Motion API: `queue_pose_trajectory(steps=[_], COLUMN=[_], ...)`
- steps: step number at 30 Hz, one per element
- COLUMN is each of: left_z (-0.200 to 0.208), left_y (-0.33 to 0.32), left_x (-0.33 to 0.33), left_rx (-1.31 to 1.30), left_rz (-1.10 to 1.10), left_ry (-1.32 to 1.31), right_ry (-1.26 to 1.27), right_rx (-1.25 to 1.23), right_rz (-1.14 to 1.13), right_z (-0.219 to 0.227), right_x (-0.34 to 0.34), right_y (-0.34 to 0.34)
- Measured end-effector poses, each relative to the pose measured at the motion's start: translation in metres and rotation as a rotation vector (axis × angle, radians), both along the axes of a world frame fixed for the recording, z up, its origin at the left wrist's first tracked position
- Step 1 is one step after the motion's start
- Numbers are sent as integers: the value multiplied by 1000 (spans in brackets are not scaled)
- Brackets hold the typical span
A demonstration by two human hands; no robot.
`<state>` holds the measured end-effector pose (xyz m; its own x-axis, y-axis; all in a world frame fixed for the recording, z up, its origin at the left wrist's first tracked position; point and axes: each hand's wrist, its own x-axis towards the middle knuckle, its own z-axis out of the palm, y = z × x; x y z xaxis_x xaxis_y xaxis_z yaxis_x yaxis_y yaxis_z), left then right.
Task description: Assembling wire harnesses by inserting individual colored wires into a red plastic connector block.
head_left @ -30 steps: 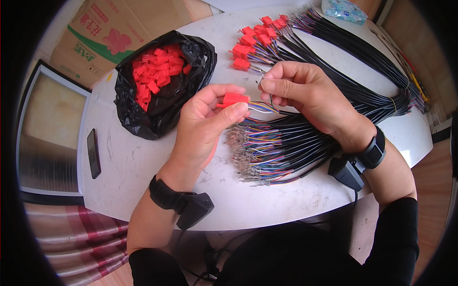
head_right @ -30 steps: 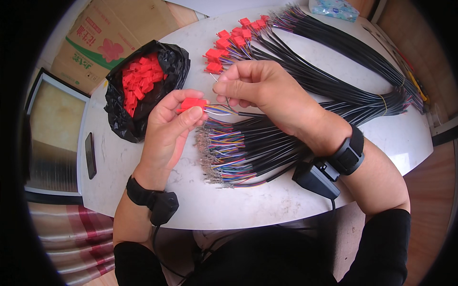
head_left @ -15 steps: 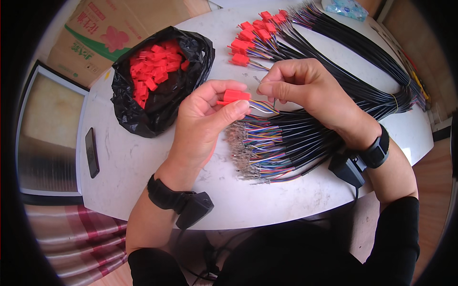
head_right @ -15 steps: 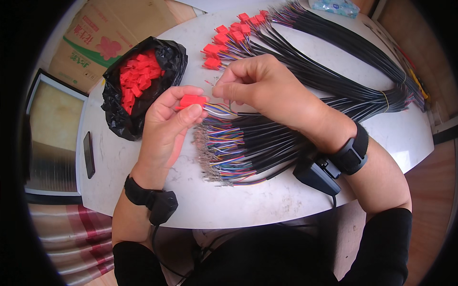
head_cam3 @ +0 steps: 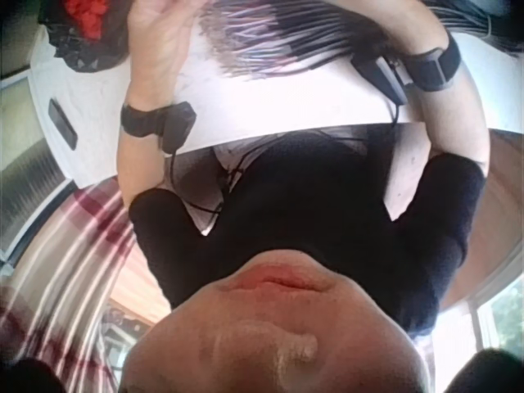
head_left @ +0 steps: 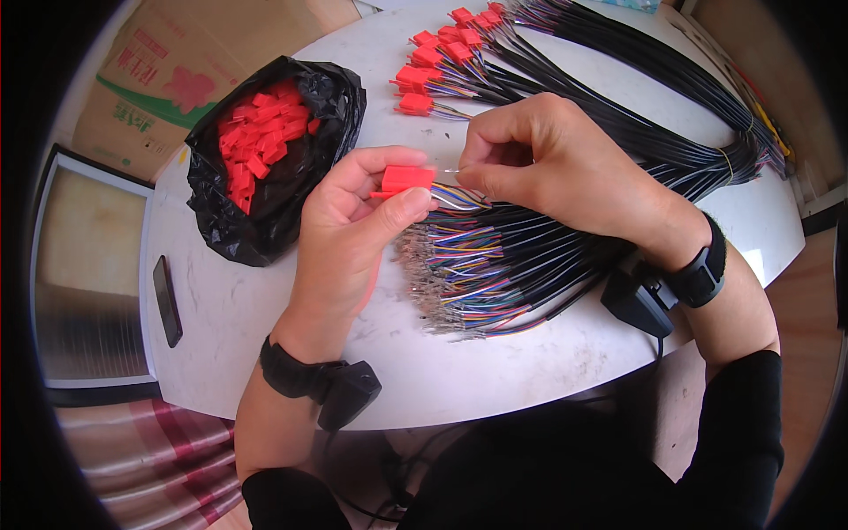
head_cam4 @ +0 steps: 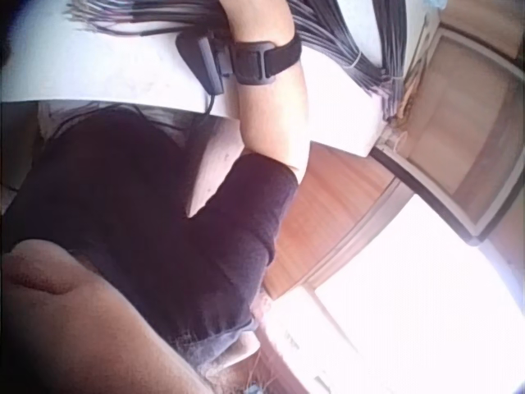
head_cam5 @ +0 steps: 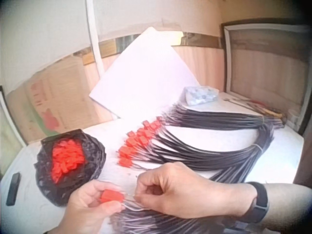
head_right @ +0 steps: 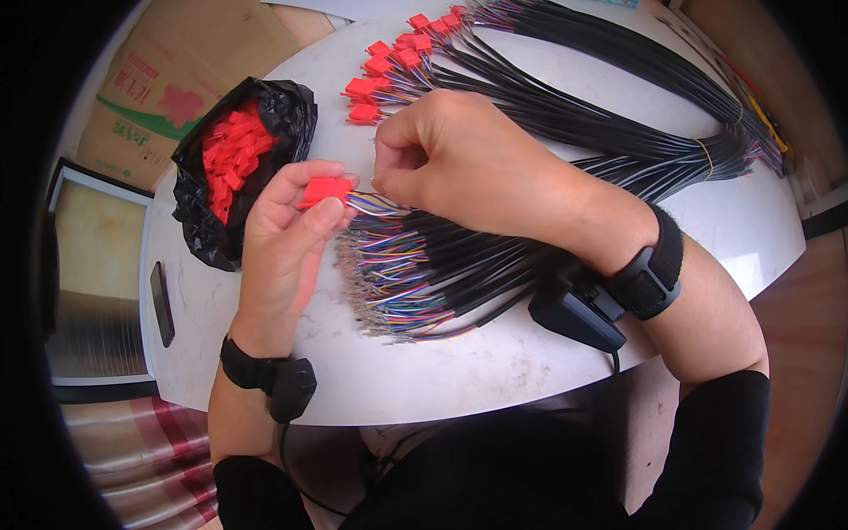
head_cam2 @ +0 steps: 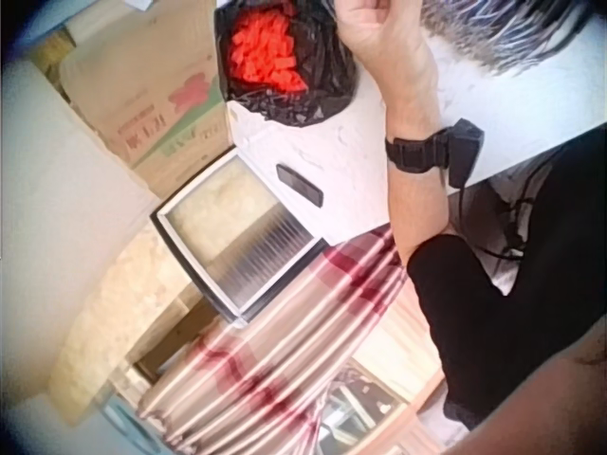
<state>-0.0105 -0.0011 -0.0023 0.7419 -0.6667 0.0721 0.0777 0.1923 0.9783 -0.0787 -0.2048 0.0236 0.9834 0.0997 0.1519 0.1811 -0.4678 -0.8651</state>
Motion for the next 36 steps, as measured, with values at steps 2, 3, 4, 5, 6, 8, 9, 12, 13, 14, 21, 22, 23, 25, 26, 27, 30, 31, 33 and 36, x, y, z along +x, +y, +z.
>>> queue_pose_trajectory(steps=[2, 3, 4, 5, 6, 8, 9, 12, 13, 14, 21, 22, 23, 25, 26, 27, 30, 31, 33, 36], left_z=[0, 0, 0, 0, 0, 0, -1, -3, -4, -5, -5, -5, -5, -3, -1, 0, 3, 3, 4, 7], left_y=[1, 1, 1, 1, 1, 2, 2, 3, 3, 3, 2, 2, 2, 2, 2, 2, 1, 0, 1, 1], left_x=[0, 0, 0, 1, 1, 0, 1, 4, 4, 4, 5, 4, 4, 2, 2, 1, -2, -1, 0, -2], left_rx=[1, 5, 13, 21, 28, 13, 22, 6, -2, -10, -6, -3, -1, 9, 18, 17, 62, 76, 87, 105], left_rz=[9, 1, -5, -11, -22, -16, -32, -88, -82, -75, -88, -78, -68, -67, -62, -58, -34, -40, -28, -30], left_ry=[0, 0, 11, 21, 22, 56, 57, 88, 98, 109, 76, 77, 78, 58, 41, 41, -23, -43, -65, -73], right_ry=[-68, -68, -96, -125, -124, -133, -131, -175, -218, -261, -351, -350, -349, -331, -311, -312, -282, -301, -326, -221], right_rx=[-73, -69, -96, -123, -117, -149, -141, -155, -173, -193, -168, -163, -159, -175, -191, -190, -231, -215, -200, -173], right_rz=[22, 14, 17, 20, 8, 8, -9, -24, -25, -26, -63, -68, -73, -73, -69, -65, -18, -15, 5, 13], right_z=[-1, -1, -2, -2, -1, 1, -1, -4, -4, -4, -10, -11, -12, -10, -9, -9, -7, -8, -7, -4], right_x=[-1, -1, -2, -2, -3, -4, -4, -3, -4, -4, -4, -4, -4, -6, -7, -7, -8, -8, -8, -7], right_y=[0, 0, 0, 0, 0, 1, 0, 1, 1, 1, 3, 4, 4, 5, 5, 5, 5, 4, 4, 6])
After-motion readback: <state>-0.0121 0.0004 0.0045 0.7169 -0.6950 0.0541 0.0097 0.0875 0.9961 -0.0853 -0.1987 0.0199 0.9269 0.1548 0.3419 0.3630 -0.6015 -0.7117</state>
